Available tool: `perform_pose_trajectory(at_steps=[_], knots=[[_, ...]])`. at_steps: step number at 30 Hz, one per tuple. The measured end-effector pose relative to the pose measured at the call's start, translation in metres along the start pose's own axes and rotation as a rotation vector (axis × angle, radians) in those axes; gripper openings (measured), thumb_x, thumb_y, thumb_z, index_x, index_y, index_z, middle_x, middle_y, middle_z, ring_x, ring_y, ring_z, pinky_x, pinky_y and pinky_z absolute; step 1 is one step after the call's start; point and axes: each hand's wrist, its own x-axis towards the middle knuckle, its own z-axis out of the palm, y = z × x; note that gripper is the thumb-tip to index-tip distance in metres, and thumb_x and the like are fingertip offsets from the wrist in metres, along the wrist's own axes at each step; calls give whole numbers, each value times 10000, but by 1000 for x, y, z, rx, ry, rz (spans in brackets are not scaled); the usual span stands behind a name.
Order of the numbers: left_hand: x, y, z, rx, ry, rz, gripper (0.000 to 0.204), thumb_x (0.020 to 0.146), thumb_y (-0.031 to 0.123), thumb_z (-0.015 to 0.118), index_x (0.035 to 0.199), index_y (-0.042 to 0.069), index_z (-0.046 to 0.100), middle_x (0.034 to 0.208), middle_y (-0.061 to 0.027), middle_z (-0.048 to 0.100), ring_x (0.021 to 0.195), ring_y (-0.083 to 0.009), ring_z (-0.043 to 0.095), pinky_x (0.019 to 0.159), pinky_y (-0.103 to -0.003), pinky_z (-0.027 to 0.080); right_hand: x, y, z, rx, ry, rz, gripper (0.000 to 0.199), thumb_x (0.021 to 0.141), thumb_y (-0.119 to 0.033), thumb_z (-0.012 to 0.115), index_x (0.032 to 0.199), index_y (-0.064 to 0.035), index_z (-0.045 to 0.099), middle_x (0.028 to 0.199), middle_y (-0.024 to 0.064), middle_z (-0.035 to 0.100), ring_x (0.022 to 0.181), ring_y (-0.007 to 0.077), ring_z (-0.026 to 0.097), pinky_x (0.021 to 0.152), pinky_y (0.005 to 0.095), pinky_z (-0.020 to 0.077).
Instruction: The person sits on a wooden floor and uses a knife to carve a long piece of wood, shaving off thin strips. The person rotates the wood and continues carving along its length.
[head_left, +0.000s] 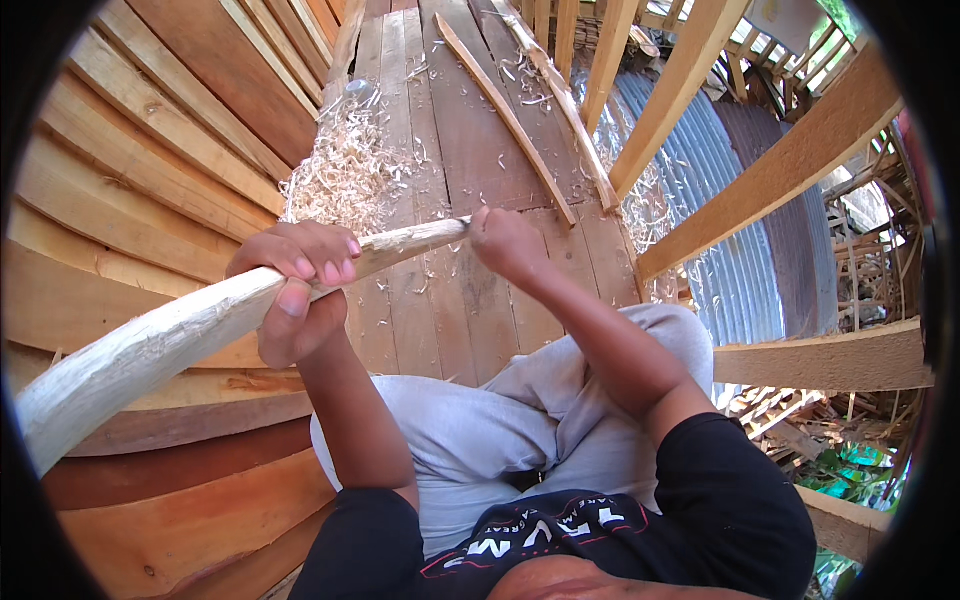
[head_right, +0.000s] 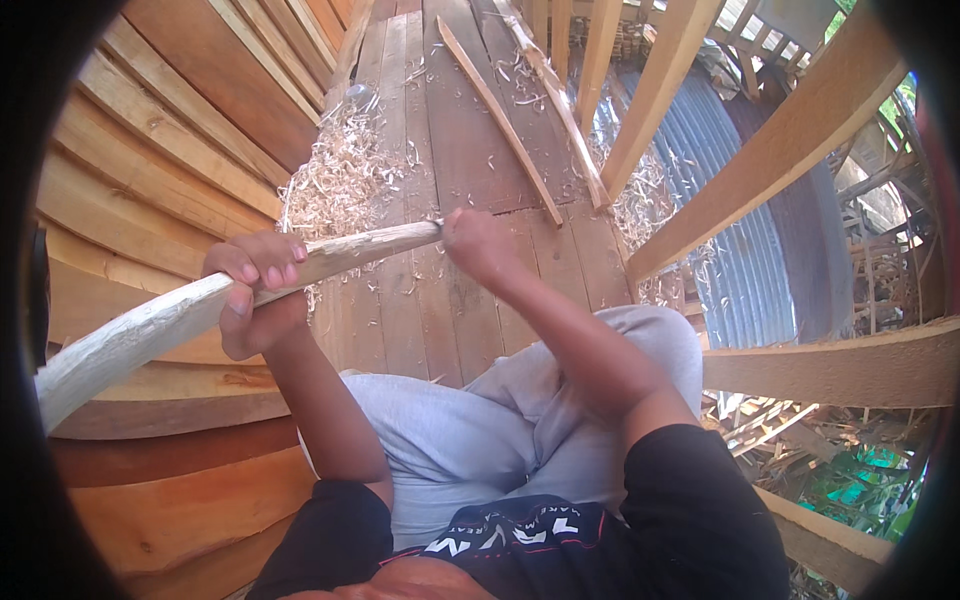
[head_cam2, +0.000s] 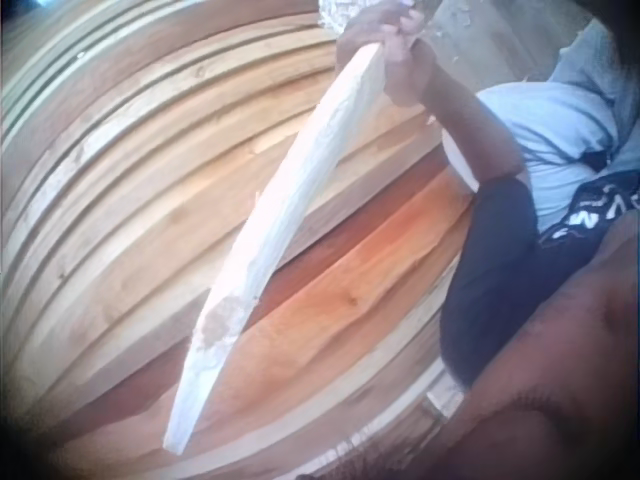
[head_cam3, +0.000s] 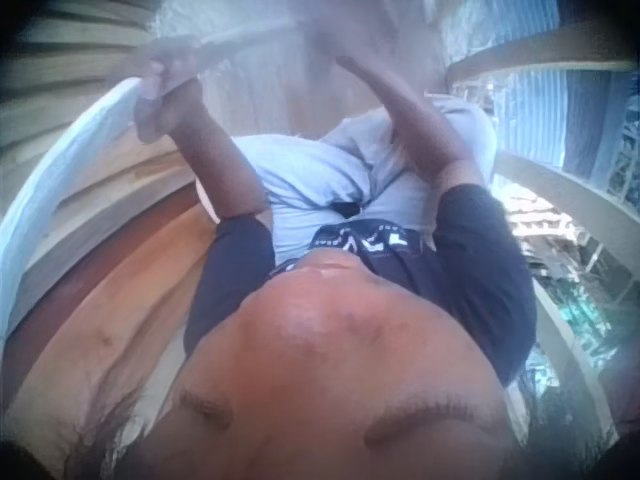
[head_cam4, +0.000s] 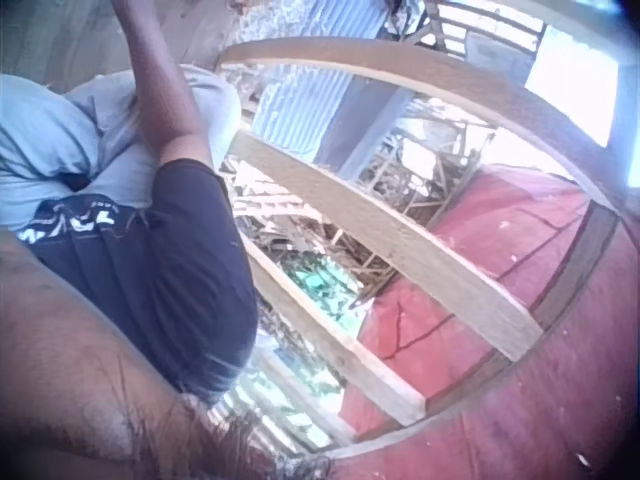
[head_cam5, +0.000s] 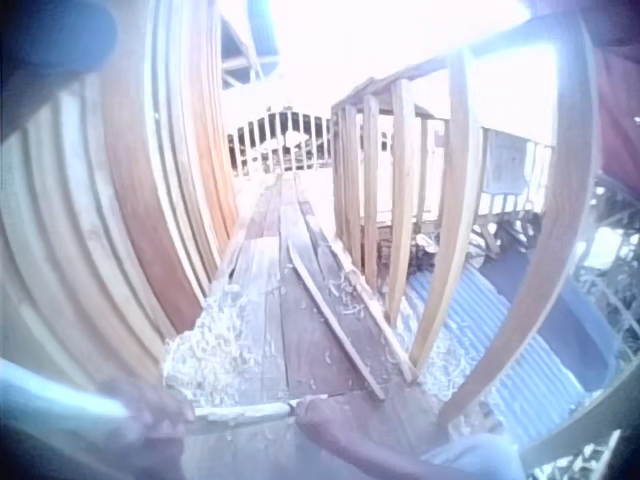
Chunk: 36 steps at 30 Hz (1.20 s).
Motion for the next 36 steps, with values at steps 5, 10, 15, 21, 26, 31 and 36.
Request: perform_pose_trajectory(at_steps=[5, 10, 15, 21, 26, 31, 36], knots=[[-4, 1, -4, 5, 321, 70, 222, 769, 166, 553, 956, 53, 511, 789, -109, 560, 741, -229, 558, 754, -433, 522, -11, -10, 4, 102, 72, -9, 537, 962, -335, 304, 782, 32, 652, 854, 278, 643, 843, 469, 612, 809, 544, 470], [-7, 1, -20, 113, 484, 108, 310, 793, 180, 579, 1057, 74, 456, 773, -112, 572, 713, -215, 582, 728, -457, 556, -14, -9, 17, 36, 66, 13, 548, 971, -361, 291, 852, 35, 651, 910, 284, 640, 875, 480, 600, 833, 540, 462], [-1, -9, -1, 188, 614, 249, 343, 817, 221, 675, 1030, 57, 461, 774, -90, 523, 751, -234, 606, 661, -426, 589, 3, 14, 29, 134, 30, -188, 601, 989, -412, 288, 879, 53, 652, 845, 240, 665, 815, 444, 624, 772, 525, 482], [8, -2, 7, 395, 608, 179, 213, 838, 133, 605, 988, 51, 478, 724, -48, 469, 668, -192, 591, 695, -399, 577, -14, -3, -11, 609, -412, -23, 440, 1003, -429, 405, 889, -70, 631, 594, 2, 471, 414, 52, 384, 363, 253, 280], [12, 2, 20, 274, 666, 22, 192, 804, 54, 607, 948, 75, 482, 699, -24, 466, 629, -152, 547, 606, -330, 520, -6, 22, 10, 354, -100, 5, 571, 1005, -423, 317, 853, 23, 639, 761, 202, 633, 629, 341, 601, 628, 482, 469], [11, 2, 23, 245, 685, 139, 190, 839, 124, 634, 863, 62, 456, 647, -43, 474, 534, -128, 488, 511, -273, 479, -28, -42, -6, 102, 42, -107, 550, 989, -351, 274, 861, 41, 637, 910, 280, 646, 857, 479, 597, 819, 550, 445], [6, -7, 25, 162, 628, 104, 205, 832, 156, 618, 824, 62, 436, 553, -49, 463, 479, -131, 469, 484, -253, 460, -3, 19, 14, 42, 47, -4, 494, 967, -295, 297, 853, 42, 639, 903, 300, 635, 866, 473, 608, 836, 526, 463]])
